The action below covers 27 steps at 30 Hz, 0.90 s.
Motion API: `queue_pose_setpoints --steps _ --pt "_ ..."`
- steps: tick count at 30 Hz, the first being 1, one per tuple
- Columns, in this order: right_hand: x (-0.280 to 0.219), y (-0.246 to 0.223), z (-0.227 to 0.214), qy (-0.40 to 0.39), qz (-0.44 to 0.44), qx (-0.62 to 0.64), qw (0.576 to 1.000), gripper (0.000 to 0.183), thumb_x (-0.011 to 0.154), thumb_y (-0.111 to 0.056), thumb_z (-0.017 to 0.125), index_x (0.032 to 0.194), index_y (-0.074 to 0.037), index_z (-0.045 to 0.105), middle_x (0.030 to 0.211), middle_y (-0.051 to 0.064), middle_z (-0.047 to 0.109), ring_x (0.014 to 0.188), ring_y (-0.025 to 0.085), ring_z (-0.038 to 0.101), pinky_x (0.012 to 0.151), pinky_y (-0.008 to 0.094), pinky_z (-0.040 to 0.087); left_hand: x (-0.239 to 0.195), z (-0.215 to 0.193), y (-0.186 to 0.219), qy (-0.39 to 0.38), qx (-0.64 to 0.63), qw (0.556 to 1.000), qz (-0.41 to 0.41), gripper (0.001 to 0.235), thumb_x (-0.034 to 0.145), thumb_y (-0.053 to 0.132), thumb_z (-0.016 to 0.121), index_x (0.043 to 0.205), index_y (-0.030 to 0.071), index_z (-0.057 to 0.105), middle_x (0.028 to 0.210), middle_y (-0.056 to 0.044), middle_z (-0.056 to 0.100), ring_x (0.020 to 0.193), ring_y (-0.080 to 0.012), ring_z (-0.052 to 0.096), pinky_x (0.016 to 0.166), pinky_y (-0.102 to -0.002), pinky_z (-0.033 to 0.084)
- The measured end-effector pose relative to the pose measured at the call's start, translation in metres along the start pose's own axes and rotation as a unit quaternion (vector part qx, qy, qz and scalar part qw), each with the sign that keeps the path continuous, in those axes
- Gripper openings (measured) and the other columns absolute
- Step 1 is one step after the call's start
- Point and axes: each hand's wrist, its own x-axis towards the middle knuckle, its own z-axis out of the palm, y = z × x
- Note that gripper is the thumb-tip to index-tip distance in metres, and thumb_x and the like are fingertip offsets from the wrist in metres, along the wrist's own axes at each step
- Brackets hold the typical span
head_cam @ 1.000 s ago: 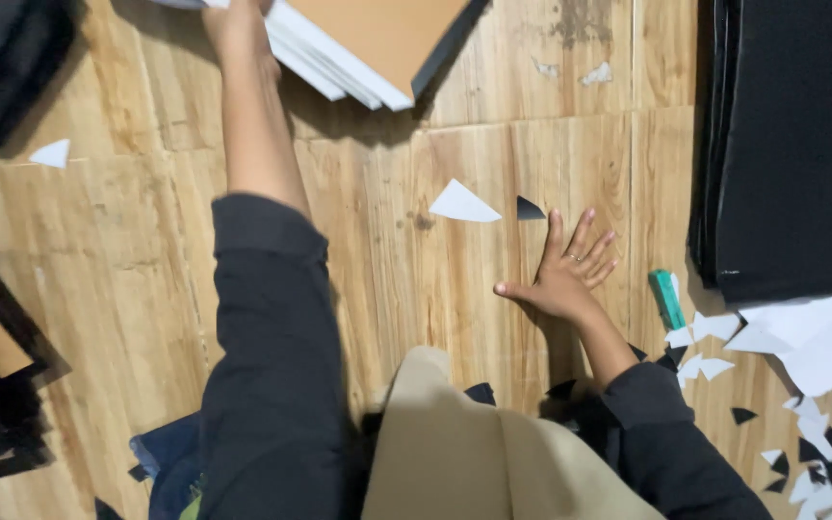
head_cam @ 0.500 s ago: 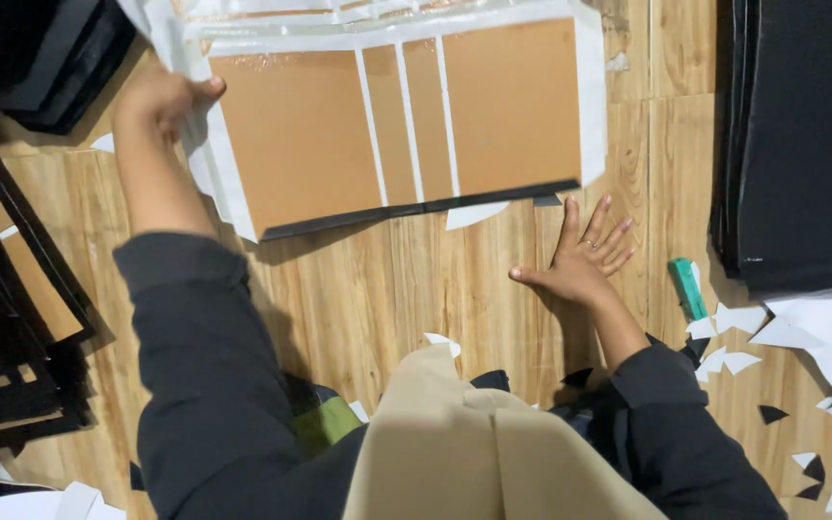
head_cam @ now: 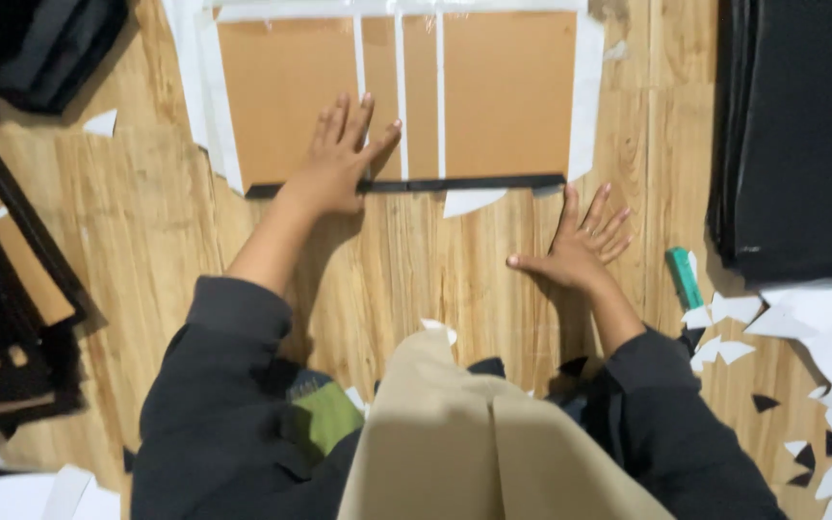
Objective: Manually assembling folders by folding cardboard sheets and pressing them together, occasionally using a small tool to secure edges.
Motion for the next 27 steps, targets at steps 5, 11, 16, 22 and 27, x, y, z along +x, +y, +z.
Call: queue_pose_setpoints --steps 5,11,16,22,27 --pt "-0.011 -0.003 -0.001 0.057 -0.013 0.024 0.998 0.137 0.048 -0.072 0.069 0.149 -0.031 -0.014 0.142 0.008 -0.039 0.127 0.044 -0.035 0.100 0.066 -0.015 0.017 0.072 -0.009 0.227 0.176 0.955 0.078 0.068 0.088 0.015 0.057 0.148 0.012 0.025 0.143 -0.036 0.019 0.126 -0.0607 0.019 0.103 -0.064 0.028" --pt "0.011 0.011 0.053 0.482 -0.403 -0.042 0.777 0.102 0.073 -0.046 0.084 0.149 -0.024 0.020 0.149 0.031 -0.001 0.133 0.056 -0.008 0.097 0.071 -0.011 0.002 0.110 0.034 0.509 0.234 0.818 0.133 0.032 0.088 0.009 0.057 0.120 0.009 0.058 0.112 -0.028 0.059 0.099 -0.0456 0.060 0.083 -0.049 0.050" --pt "-0.011 -0.012 0.058 0.487 -0.462 -0.126 0.730 0.058 0.082 -0.023 0.065 0.138 -0.023 0.050 0.137 0.020 0.040 0.123 0.045 0.028 0.092 0.068 0.010 -0.081 0.124 0.057 0.531 0.187 0.811 0.158 0.024 0.093 0.018 0.054 0.115 0.018 0.062 0.110 -0.016 0.063 0.098 -0.0344 0.063 0.083 -0.041 0.050" --pt "-0.098 -0.002 0.060 0.434 -0.501 -0.249 0.706 0.042 0.083 -0.015 0.054 0.123 -0.025 0.059 0.114 0.009 0.062 0.101 0.029 0.063 0.080 0.042 0.044 -0.177 0.148 0.034 0.463 0.184 0.859 0.113 0.028 0.094 0.017 0.046 0.115 0.009 0.061 0.109 -0.015 0.063 0.100 -0.0302 0.063 0.082 -0.038 0.051" --pt "-0.174 0.017 0.050 0.279 -0.478 -0.324 0.768 0.048 0.076 -0.012 0.051 0.121 -0.030 0.058 0.107 0.002 0.064 0.089 0.026 0.067 0.071 0.037 0.050 -0.232 0.151 0.069 0.371 0.087 0.913 0.147 0.025 0.094 0.021 0.047 0.108 0.007 0.062 0.099 -0.015 0.065 0.093 -0.0306 0.065 0.078 -0.038 0.053"
